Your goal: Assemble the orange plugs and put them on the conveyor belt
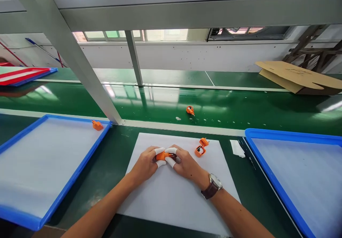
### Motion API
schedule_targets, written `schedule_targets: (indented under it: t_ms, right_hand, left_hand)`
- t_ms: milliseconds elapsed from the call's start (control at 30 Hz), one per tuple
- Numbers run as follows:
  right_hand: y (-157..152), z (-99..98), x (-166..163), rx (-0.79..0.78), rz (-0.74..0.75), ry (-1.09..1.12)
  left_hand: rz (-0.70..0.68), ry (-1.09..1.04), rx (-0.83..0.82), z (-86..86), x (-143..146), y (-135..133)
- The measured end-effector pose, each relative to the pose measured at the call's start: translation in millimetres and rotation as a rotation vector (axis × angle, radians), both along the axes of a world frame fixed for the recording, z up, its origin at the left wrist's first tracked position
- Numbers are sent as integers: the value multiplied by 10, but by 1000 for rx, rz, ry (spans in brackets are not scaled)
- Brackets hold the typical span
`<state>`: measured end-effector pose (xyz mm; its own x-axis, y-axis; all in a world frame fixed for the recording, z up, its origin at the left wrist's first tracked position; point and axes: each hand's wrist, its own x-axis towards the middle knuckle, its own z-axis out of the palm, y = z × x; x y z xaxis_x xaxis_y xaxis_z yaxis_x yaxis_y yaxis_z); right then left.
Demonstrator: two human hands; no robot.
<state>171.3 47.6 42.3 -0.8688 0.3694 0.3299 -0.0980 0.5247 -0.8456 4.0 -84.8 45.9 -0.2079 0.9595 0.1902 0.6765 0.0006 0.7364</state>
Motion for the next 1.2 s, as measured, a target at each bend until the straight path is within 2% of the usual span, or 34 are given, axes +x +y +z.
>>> schedule_targets:
  t_ms: [300, 500, 667, 933, 1067, 1200]
  right_hand:
    - [-27, -32, -12, -48, -47, 9]
    - [-13, -15, -10, -34, -27, 13]
    - [57, -19, -18, -96, 28, 2]
    - [90, -82, -26, -203, 25, -40]
    - [92, -57, -5, -196, 31, -43]
    - [59, -29, -5, -157, 30, -54]
  left_hand:
    - [0, 79, 124, -76, 30, -27]
    - [-1, 104, 151, -83, 26, -11]
    - [-46, 149, 175, -54, 30, 23]
    - [-41, 14, 124, -47, 15, -5]
    - [-60, -84, 42, -2, -22, -18]
    - [-77, -108, 31, -10, -39, -4]
